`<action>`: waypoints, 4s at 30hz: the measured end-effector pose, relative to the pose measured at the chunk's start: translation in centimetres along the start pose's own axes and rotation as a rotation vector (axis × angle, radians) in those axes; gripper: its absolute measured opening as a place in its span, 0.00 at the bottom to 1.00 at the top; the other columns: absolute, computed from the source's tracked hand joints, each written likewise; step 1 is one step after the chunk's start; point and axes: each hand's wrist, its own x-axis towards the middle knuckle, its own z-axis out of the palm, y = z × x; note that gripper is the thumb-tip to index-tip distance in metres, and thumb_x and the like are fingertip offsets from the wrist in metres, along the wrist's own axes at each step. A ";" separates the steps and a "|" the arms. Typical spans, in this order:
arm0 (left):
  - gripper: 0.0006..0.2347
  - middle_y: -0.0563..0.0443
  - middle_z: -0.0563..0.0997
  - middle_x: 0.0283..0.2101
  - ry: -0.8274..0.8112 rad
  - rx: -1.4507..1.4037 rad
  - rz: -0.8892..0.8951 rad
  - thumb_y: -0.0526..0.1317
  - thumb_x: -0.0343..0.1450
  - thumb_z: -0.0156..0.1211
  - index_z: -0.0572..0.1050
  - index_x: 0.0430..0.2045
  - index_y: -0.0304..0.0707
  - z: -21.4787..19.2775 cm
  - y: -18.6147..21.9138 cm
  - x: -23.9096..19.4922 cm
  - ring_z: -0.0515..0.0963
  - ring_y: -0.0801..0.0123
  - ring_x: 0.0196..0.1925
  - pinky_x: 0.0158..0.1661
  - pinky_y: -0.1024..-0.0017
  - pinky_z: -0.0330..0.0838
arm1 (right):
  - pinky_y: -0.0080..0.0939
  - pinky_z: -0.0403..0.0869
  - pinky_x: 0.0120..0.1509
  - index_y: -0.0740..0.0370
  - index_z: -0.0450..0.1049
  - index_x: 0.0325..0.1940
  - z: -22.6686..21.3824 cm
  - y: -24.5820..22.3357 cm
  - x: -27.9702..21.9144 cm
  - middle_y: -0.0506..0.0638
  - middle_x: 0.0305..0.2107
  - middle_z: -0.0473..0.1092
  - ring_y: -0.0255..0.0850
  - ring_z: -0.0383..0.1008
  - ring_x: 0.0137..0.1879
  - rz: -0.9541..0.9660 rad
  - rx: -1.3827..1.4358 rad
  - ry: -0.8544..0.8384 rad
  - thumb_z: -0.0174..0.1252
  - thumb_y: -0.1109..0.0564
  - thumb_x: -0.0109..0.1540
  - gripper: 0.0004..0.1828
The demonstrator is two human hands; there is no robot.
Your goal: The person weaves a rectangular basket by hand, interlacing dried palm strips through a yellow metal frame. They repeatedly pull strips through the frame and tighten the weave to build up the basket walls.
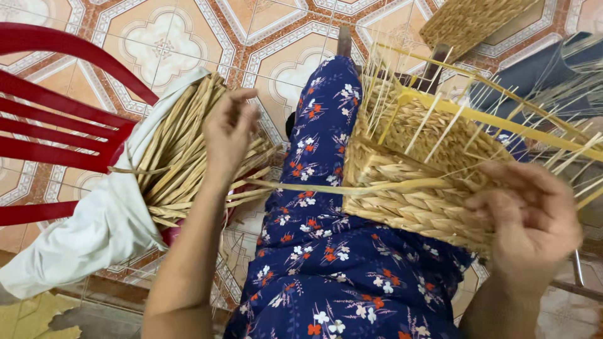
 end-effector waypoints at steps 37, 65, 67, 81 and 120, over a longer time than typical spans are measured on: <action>0.10 0.51 0.72 0.35 -0.594 0.134 0.766 0.41 0.72 0.65 0.76 0.43 0.40 12.1 18.2 -8.3 0.78 0.61 0.39 0.41 0.64 0.74 | 0.31 0.79 0.44 0.75 0.71 0.48 -1.0 1.3 -6.1 0.60 0.40 0.74 0.38 0.77 0.37 -0.097 0.084 -0.042 0.58 0.71 0.69 0.04; 0.06 0.45 0.79 0.33 -0.680 0.370 0.491 0.37 0.68 0.67 0.82 0.35 0.36 13.3 17.7 -4.3 0.78 0.55 0.39 0.40 0.60 0.73 | 0.30 0.74 0.39 0.65 0.77 0.42 2.0 0.5 -2.4 0.50 0.39 0.74 0.34 0.75 0.38 -0.168 -0.287 -0.033 0.66 0.69 0.62 0.07; 0.08 0.44 0.79 0.33 -0.651 0.409 0.545 0.37 0.67 0.68 0.82 0.37 0.33 13.4 17.5 -4.3 0.77 0.54 0.39 0.40 0.60 0.73 | 0.32 0.76 0.43 0.64 0.77 0.43 1.8 0.5 -2.4 0.50 0.39 0.76 0.37 0.77 0.41 -0.291 -0.332 -0.048 0.67 0.68 0.62 0.07; 0.08 0.49 0.73 0.36 -0.498 0.465 0.746 0.36 0.68 0.69 0.80 0.38 0.36 12.8 17.9 -5.6 0.72 0.58 0.41 0.39 0.63 0.71 | 0.34 0.71 0.30 0.62 0.74 0.45 3.3 -1.9 1.7 0.50 0.27 0.74 0.33 0.74 0.29 -0.008 -0.447 -0.264 0.61 0.63 0.66 0.04; 0.03 0.45 0.81 0.30 -0.608 0.054 0.530 0.35 0.75 0.61 0.78 0.35 0.35 12.2 14.4 -5.1 0.84 0.60 0.34 0.51 0.61 0.78 | 0.28 0.70 0.29 0.64 0.72 0.48 5.3 0.4 1.5 0.46 0.28 0.74 0.28 0.72 0.28 0.167 -0.094 -0.179 0.57 0.68 0.67 0.06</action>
